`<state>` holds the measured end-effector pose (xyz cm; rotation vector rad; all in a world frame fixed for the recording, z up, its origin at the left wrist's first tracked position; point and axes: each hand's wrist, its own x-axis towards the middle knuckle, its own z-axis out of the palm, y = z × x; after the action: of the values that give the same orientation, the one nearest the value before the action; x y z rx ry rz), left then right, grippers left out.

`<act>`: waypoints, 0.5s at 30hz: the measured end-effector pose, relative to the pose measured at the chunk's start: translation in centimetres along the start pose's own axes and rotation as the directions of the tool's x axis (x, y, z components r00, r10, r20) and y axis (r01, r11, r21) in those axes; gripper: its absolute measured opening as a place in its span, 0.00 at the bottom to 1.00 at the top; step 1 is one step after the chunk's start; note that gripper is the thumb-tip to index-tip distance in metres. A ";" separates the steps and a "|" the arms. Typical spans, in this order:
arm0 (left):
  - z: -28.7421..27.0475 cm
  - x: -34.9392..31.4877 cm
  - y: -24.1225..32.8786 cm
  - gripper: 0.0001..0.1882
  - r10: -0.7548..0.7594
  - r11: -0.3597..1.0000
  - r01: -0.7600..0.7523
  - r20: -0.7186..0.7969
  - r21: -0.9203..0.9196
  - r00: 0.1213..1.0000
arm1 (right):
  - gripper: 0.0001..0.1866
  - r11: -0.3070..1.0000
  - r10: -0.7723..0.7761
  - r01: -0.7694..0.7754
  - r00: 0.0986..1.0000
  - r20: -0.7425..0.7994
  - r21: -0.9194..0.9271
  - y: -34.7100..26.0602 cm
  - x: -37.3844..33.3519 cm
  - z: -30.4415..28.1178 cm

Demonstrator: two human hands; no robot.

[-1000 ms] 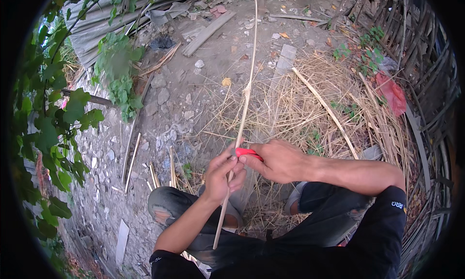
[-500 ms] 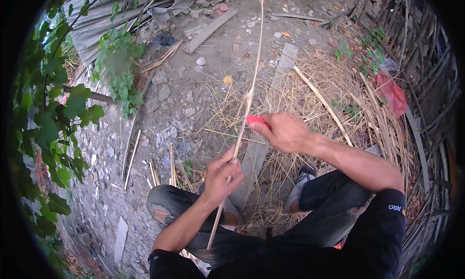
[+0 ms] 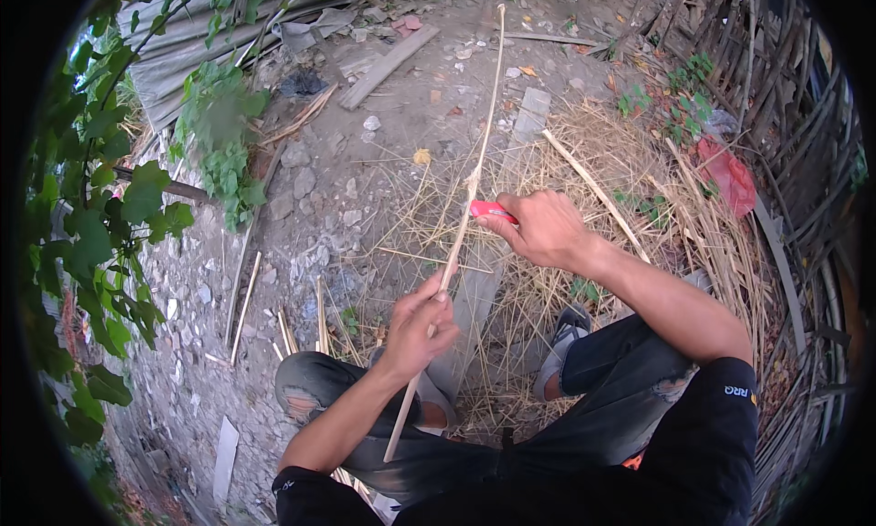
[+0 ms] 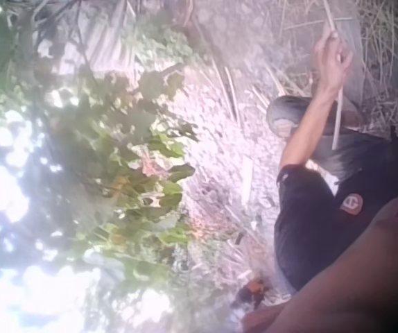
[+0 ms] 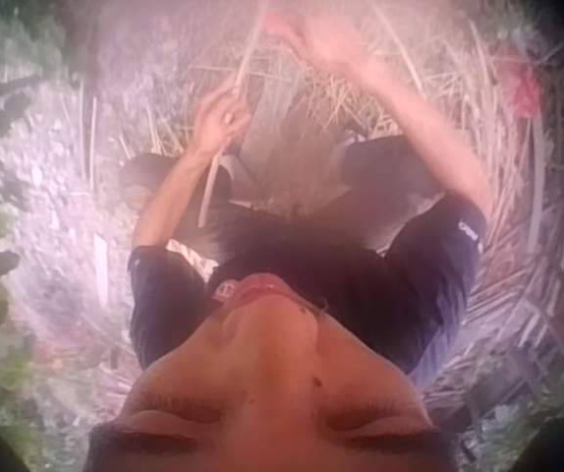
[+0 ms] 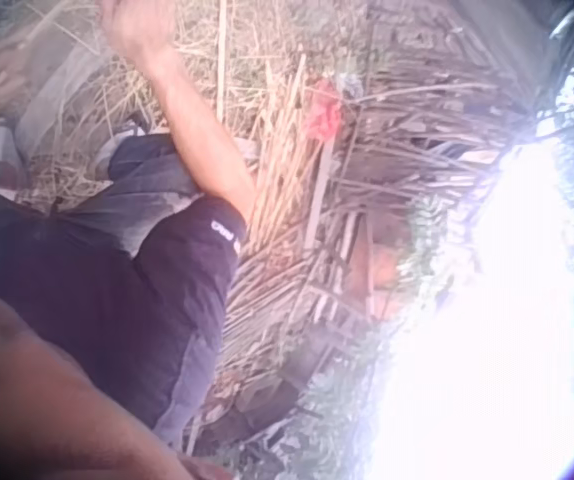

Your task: The person sits on the ground and uses a red utility knife to shave and smooth long bamboo strips. They hold the strips with one hand and scrape along the length with the knife, occasionally rotating the strips to work different sides.

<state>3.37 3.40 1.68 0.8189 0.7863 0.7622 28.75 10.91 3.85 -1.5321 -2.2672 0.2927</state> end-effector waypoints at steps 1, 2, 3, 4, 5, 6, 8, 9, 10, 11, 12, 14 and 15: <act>-0.1 -0.1 -0.1 0.27 -0.001 1.000 0.001 0.009 -0.012 1.000 | 0.30 1.000 -0.027 0.027 0.998 -0.053 -0.004 -0.1 -0.2 0.2; -0.3 -0.3 -0.1 0.27 -0.002 1.000 0.002 0.019 -0.024 1.000 | 0.30 0.999 -0.030 0.029 0.998 -0.052 -0.020 -0.2 -0.3 0.2; -0.5 -0.5 -0.2 0.27 -0.006 0.999 0.007 0.028 -0.034 1.000 | 0.29 0.999 -0.030 0.028 0.998 -0.052 -0.033 -0.5 -0.4 0.2; -0.6 -0.6 -0.3 0.27 -0.006 0.999 0.007 0.025 -0.043 1.000 | 0.29 0.999 -0.029 0.027 0.998 -0.052 -0.047 -0.7 -0.4 0.2; -0.6 -0.6 -0.4 0.27 -0.007 0.999 0.008 0.021 -0.051 1.000 | 0.29 0.997 -0.016 0.013 0.999 -0.036 -0.073 -1.0 -0.4 0.0; -0.6 -0.7 -0.4 0.27 -0.008 0.998 0.009 0.017 -0.058 1.000 | 0.29 0.995 -0.001 -0.001 1.000 -0.021 -0.097 -1.4 -0.3 -0.2; -0.6 -0.9 -0.2 0.25 -0.028 0.996 0.030 0.018 -0.089 0.999 | 0.28 0.990 -0.023 0.017 0.999 -0.037 -0.141 -1.6 -0.2 -0.1; -0.5 -0.9 -0.1 0.24 -0.038 0.994 0.040 0.023 -0.103 0.999 | 0.29 0.985 -0.058 0.046 0.996 -0.070 -0.163 -1.4 -0.1 0.1; -0.4 -0.9 -0.1 0.23 -0.052 0.990 0.055 0.020 -0.133 0.998 | 0.29 0.980 -0.093 0.073 0.990 -0.102 -0.187 -1.3 -0.1 0.2; -0.4 -0.9 0.0 0.23 -0.067 0.984 0.069 0.018 -0.163 0.998 | 0.29 0.983 -0.091 0.079 0.994 -0.063 -0.165 -1.3 -0.1 0.1; -0.4 -0.8 0.1 0.23 -0.081 0.978 0.083 0.018 -0.189 0.997 | 0.30 0.986 -0.088 0.084 0.996 -0.027 -0.143 -1.2 0.1 0.0; -0.5 -0.8 0.2 0.23 -0.055 0.982 0.061 0.037 -0.177 0.998 | 0.32 0.999 -0.039 0.042 0.996 0.082 -0.031 -1.4 0.1 -0.2; -0.5 -0.9 0.0 0.22 -0.044 0.983 0.051 0.043 -0.176 0.998 | 0.32 0.998 -0.001 -0.008 0.986 0.165 0.055 -1.7 -0.3 -0.1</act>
<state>2.49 2.85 1.71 0.6513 0.6900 0.7599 27.44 9.94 4.53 -1.5351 -2.3599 0.4972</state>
